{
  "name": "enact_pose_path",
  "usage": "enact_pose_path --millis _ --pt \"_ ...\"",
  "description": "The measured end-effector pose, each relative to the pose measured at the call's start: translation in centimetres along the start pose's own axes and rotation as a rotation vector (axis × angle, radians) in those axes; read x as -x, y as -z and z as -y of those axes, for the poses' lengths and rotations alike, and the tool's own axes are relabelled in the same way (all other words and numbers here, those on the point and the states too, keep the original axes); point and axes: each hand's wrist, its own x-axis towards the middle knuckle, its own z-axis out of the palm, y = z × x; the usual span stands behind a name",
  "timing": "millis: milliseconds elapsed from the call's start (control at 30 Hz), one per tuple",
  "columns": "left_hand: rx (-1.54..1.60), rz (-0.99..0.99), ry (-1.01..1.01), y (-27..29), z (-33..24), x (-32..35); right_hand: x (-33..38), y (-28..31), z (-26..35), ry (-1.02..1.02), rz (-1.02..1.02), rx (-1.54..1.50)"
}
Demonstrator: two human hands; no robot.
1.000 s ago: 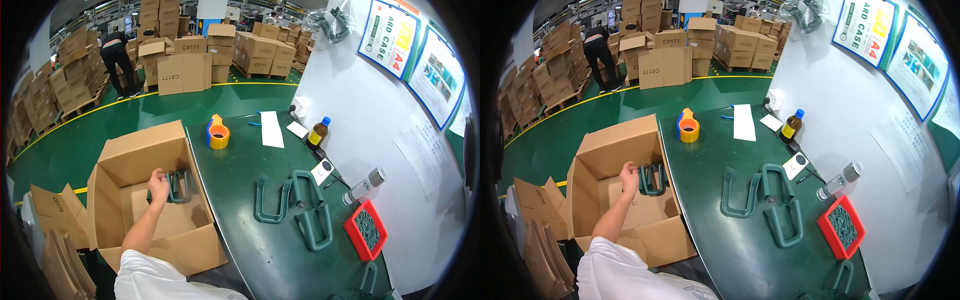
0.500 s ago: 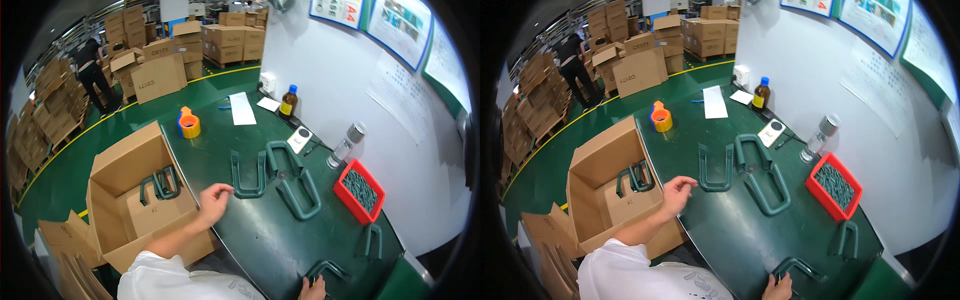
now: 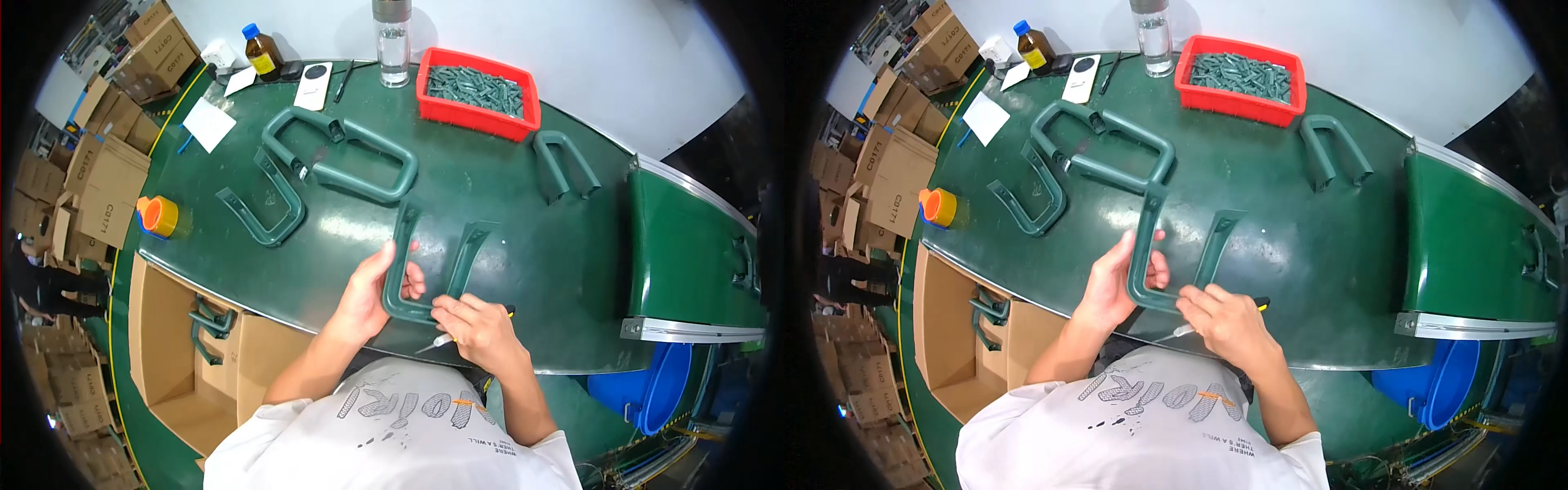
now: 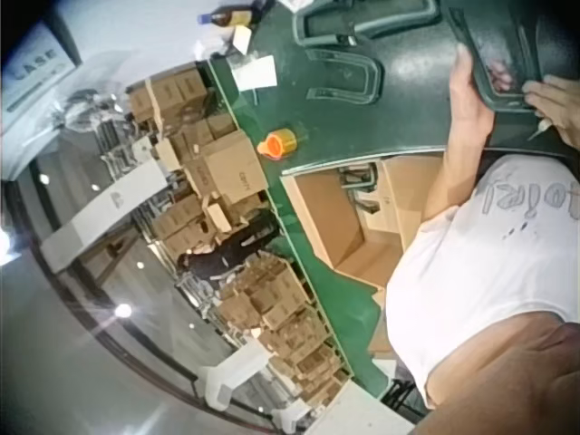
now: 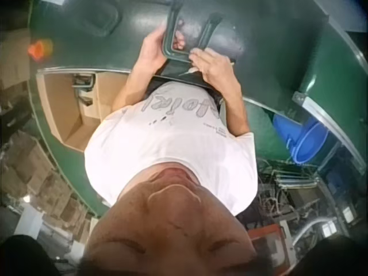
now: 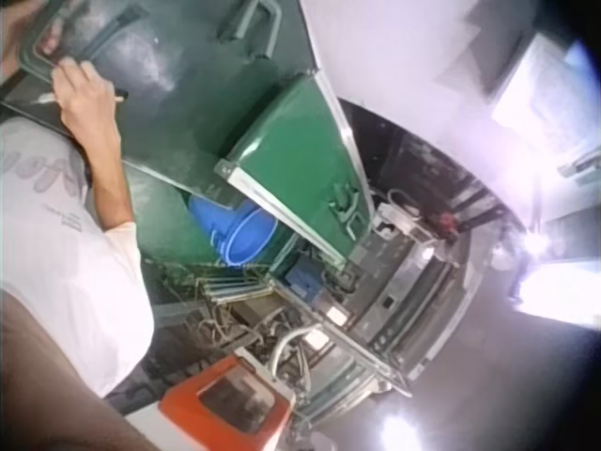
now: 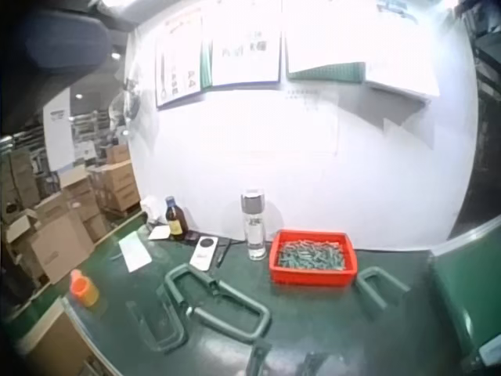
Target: Deburring or cleaning the edges of green plastic u-shaped molded parts using a utility knife.
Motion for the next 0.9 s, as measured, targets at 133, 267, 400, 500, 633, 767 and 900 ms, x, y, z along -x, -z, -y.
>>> enact_pose_path --millis 133,267,400,500,633,767,900 --pt "0.102 -0.032 -0.191 -0.7 0.0 0.2 -0.3 -1.5 -0.2 -0.442 -0.366 -0.323" --pt "0.135 -0.163 -0.349 -1.6 1.0 1.1 -0.8 -3.6 -0.1 -0.592 -0.229 -0.431" --pt "0.152 -0.24 -0.348 -1.9 3.0 2.1 -1.7 -4.5 1.6 -0.913 -0.372 -0.794" --pt "0.02 -0.086 -0.338 -2.7 4.0 2.1 0.0 -6.0 -0.1 -0.735 -0.508 -0.777" --pt "0.025 -0.175 -0.527 -3.5 4.5 2.6 -2.7 -4.6 3.3 -0.68 -0.441 -0.539" --pt "-0.201 -0.194 -0.738 -4.0 5.2 3.5 -3.0 -5.4 2.2 -0.679 -0.449 -0.451" --pt "-0.476 -0.198 -0.746 -1.9 6.5 2.3 -3.4 -5.4 1.7 -0.724 -0.363 -0.636"
